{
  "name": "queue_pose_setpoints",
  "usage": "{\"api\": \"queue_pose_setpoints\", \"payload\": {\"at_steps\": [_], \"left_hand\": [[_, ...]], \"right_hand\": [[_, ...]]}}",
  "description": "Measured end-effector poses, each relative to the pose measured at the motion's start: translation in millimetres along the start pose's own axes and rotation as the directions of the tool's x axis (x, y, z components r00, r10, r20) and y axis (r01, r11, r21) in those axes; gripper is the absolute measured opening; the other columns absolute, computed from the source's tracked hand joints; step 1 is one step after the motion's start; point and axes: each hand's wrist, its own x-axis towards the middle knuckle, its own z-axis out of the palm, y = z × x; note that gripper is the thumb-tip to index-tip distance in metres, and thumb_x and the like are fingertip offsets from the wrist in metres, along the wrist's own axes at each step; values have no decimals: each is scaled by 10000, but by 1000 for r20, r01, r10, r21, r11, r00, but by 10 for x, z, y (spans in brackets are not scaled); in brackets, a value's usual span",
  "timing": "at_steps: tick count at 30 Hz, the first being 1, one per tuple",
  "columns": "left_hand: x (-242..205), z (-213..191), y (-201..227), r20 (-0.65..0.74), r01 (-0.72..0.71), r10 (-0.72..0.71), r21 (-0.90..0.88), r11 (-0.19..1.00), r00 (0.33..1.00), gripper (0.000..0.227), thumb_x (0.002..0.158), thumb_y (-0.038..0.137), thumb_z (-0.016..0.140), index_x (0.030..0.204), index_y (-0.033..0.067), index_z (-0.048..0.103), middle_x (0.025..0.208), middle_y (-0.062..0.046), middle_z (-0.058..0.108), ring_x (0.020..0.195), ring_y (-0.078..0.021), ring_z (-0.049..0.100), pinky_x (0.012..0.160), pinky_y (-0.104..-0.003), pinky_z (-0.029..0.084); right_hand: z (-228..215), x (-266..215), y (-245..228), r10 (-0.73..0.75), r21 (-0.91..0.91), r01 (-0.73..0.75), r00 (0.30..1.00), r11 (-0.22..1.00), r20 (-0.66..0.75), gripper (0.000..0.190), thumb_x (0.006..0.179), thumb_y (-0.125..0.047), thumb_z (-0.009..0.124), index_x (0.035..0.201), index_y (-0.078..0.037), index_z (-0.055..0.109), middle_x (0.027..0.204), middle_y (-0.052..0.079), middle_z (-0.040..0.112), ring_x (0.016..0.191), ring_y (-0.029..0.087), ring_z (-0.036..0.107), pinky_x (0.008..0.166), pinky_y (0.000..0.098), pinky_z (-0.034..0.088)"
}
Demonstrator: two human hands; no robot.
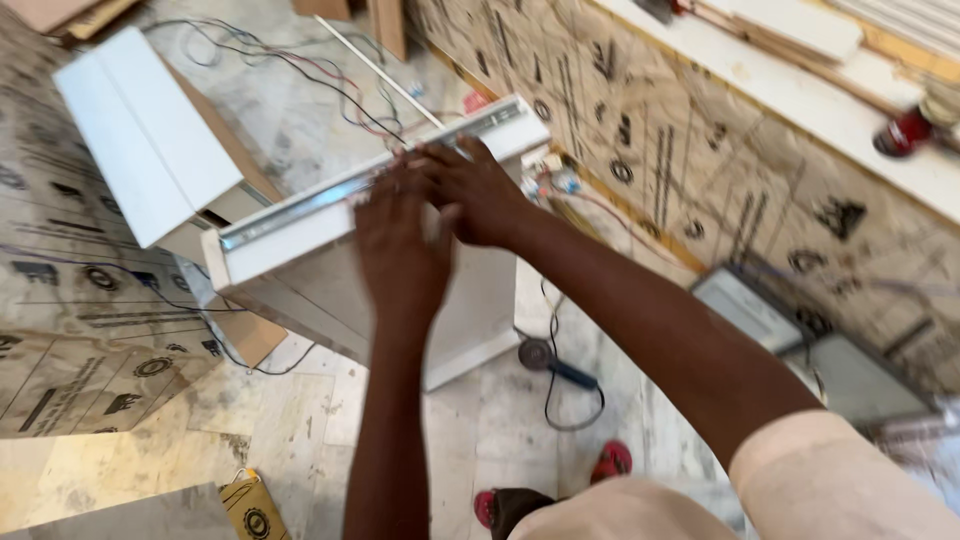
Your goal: The person sands the bottom edge of a white cabinet using an electric sander, then switches to a manual sanding block to smooth the vertical edge of the same cabinet.
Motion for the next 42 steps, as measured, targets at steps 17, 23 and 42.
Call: {"api": "queue_pose_setpoints", "payload": {"at_steps": [17,23,42], "left_hand": [[1455,1103,754,421,57,-25,-65,996,907,528,943,526,621,1236,88,672,1200,-122,709,1059,-360,651,919,-497,465],[1730,1186,842,347,159,-154,14,987,925,505,966,440,590,1256,34,667,1157,-147,726,957,-361,668,874,-465,482],[2156,1930,528,221,362,-511,482,798,831,502,1008,509,606,791,68,706,753,-81,675,808,-299,606,914,-457,429]], "right_hand": [[-321,-781,1013,-244,222,288,948,931,-207,116,863,-118,647,919,-43,716,933,139,713,902,337,666,821,559,494],[-602,-673,1868,-294,349,468,844,812,-449,165,879,-131,750,1032,-85,713,1025,89,699,1016,277,671,1028,539,493],[238,-300,3892,88,888,-160,987,432,135,199,950,-153,729,1127,-66,748,1074,75,775,990,160,737,864,302,562]]}}
